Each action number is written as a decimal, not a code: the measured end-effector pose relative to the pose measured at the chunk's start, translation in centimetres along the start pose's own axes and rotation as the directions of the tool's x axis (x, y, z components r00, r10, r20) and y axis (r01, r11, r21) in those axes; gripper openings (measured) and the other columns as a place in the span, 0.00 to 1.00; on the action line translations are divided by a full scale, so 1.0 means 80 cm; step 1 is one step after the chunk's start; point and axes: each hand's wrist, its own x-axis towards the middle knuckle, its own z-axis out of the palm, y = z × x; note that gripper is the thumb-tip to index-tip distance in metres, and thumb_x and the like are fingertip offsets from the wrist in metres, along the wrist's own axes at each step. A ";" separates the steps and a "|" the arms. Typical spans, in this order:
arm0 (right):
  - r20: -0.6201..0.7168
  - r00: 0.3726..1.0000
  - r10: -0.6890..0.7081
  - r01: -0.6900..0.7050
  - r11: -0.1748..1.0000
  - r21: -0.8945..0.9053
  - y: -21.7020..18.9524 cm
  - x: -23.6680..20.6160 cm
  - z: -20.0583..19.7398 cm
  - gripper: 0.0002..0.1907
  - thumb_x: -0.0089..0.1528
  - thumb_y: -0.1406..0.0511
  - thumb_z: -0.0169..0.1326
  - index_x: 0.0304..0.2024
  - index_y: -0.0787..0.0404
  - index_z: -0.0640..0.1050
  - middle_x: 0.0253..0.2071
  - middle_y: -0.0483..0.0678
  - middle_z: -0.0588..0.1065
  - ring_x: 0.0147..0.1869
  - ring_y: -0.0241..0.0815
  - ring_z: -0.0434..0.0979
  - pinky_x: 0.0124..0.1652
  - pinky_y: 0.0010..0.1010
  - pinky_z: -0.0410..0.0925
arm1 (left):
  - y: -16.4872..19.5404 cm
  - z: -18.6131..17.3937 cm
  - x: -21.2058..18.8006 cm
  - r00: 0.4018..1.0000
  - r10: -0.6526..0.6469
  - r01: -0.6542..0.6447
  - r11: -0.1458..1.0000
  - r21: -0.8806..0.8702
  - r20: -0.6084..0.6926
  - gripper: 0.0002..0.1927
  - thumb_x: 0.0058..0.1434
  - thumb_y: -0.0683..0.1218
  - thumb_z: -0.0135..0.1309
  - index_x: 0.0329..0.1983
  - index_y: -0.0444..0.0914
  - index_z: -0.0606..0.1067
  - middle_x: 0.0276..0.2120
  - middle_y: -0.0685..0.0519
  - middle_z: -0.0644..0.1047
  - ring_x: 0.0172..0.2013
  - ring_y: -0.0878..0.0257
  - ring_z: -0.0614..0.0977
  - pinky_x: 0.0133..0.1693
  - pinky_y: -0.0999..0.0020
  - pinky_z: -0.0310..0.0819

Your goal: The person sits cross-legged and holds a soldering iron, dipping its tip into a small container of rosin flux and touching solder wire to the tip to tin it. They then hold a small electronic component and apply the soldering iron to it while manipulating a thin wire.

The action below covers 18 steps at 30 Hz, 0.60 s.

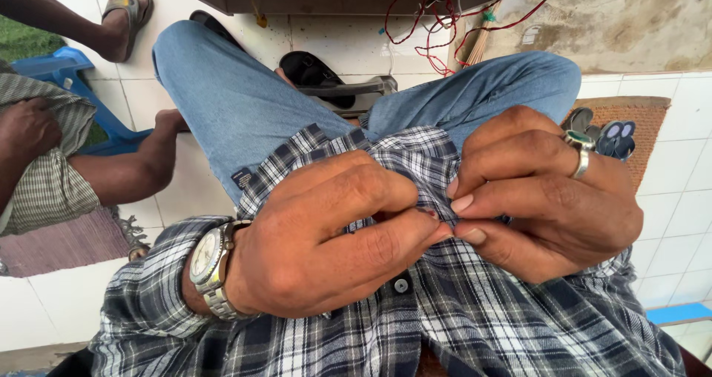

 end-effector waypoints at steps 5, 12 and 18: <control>-0.013 1.000 0.005 -0.005 0.999 -0.047 0.001 -0.008 -0.005 0.10 0.55 0.72 0.64 0.34 0.70 0.75 0.34 0.57 0.75 0.35 0.47 0.79 0.32 0.34 0.72 | 0.000 0.005 0.004 1.000 0.026 -0.026 0.999 0.020 -0.006 0.11 0.62 0.37 0.70 0.41 0.30 0.77 0.34 0.47 0.75 0.31 0.60 0.77 0.29 0.66 0.70; -0.040 0.999 0.035 -0.037 0.998 -0.046 0.009 -0.015 -0.018 0.10 0.55 0.71 0.62 0.36 0.70 0.75 0.35 0.57 0.76 0.36 0.46 0.79 0.33 0.33 0.70 | -0.004 0.007 0.010 0.999 0.046 -0.045 0.999 0.017 -0.025 0.11 0.63 0.37 0.70 0.41 0.29 0.77 0.35 0.46 0.75 0.31 0.60 0.78 0.30 0.65 0.70; 0.027 1.000 -0.013 0.015 0.998 -0.062 0.007 -0.011 -0.022 0.12 0.55 0.72 0.65 0.36 0.70 0.74 0.34 0.57 0.75 0.35 0.46 0.78 0.31 0.30 0.70 | -0.002 0.010 0.012 0.999 0.041 -0.041 0.999 0.004 -0.016 0.11 0.63 0.38 0.68 0.42 0.27 0.77 0.37 0.44 0.76 0.33 0.59 0.80 0.31 0.66 0.72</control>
